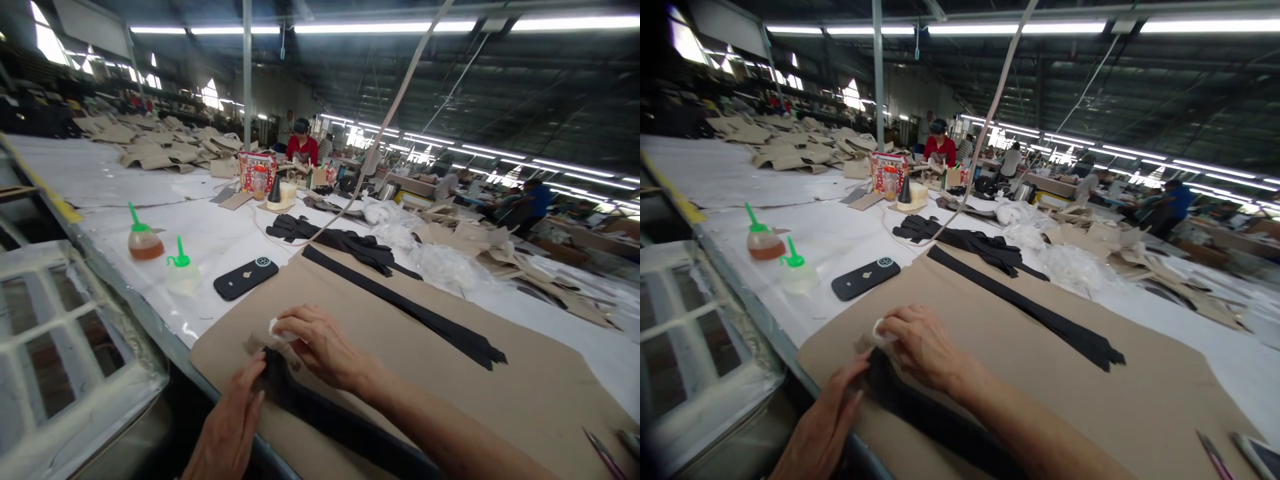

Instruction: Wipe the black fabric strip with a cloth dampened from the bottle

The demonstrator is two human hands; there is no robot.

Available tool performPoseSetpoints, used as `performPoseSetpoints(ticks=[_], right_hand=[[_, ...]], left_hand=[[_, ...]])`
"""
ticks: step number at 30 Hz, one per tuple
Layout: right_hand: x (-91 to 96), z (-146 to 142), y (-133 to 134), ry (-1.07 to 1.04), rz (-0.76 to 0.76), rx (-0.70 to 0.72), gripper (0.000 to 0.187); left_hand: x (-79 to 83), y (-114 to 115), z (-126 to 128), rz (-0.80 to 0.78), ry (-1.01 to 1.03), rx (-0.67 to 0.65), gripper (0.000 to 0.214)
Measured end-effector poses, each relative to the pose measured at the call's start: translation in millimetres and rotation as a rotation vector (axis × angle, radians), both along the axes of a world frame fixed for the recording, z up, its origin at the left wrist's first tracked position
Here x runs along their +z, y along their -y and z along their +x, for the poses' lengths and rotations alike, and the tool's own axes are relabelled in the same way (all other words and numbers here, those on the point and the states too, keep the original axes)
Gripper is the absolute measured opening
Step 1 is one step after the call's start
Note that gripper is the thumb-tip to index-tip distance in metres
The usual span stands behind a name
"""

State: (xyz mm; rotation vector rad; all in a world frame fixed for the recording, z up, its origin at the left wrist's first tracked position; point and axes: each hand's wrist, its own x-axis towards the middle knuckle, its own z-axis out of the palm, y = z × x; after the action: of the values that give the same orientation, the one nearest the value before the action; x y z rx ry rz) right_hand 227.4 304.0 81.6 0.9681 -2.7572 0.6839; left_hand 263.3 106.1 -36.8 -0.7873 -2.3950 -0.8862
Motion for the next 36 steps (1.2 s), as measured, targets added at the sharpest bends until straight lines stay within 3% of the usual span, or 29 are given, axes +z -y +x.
performPoseSetpoints(ticks=[4, 10, 13, 16, 21, 26, 29, 31, 34, 36], right_hand=[[1.0, 11, -13, -0.007, 0.020, -0.130, 0.041], [-4.6, 66, -23, 0.060, -0.158, -0.202, 0.038], [-18.2, 88, -31, 0.011, -0.043, -0.183, 0.040], [-27.2, 93, -41, -0.109, 0.050, -0.214, 0.040], [-13.5, 77, -31, -0.091, -0.076, -0.251, 0.043], [5.2, 44, 18, 0.040, -0.177, -0.084, 0.038], [-2.1, 13, 49, -0.001, -0.089, -0.002, 0.027], [-14.8, -6, 63, -0.022, 0.062, 0.019, 0.019], [-35.4, -22, 70, -0.004, 0.275, 0.049, 0.015], [-43.5, -21, 63, 0.009, 0.330, 0.078, 0.018]], left_hand=[[3.1, 7, -15, -0.018, -0.028, 0.072, 0.034], [-5.6, 23, -34, -0.210, -0.159, -0.040, 0.039], [-6.7, 36, -40, -0.316, -0.187, -0.044, 0.042], [-2.3, 45, -48, -0.284, -0.145, 0.088, 0.033], [7.6, 50, -61, -0.180, -0.073, 0.186, 0.031], [6.2, 53, -69, -0.149, 0.012, 0.143, 0.028], [2.2, 55, -72, -0.163, 0.045, 0.114, 0.027], [-0.5, 55, -73, -0.169, 0.058, 0.118, 0.027], [-4.3, 55, -73, -0.171, 0.075, 0.153, 0.029], [-5.8, 55, -73, -0.176, 0.089, 0.175, 0.030]])
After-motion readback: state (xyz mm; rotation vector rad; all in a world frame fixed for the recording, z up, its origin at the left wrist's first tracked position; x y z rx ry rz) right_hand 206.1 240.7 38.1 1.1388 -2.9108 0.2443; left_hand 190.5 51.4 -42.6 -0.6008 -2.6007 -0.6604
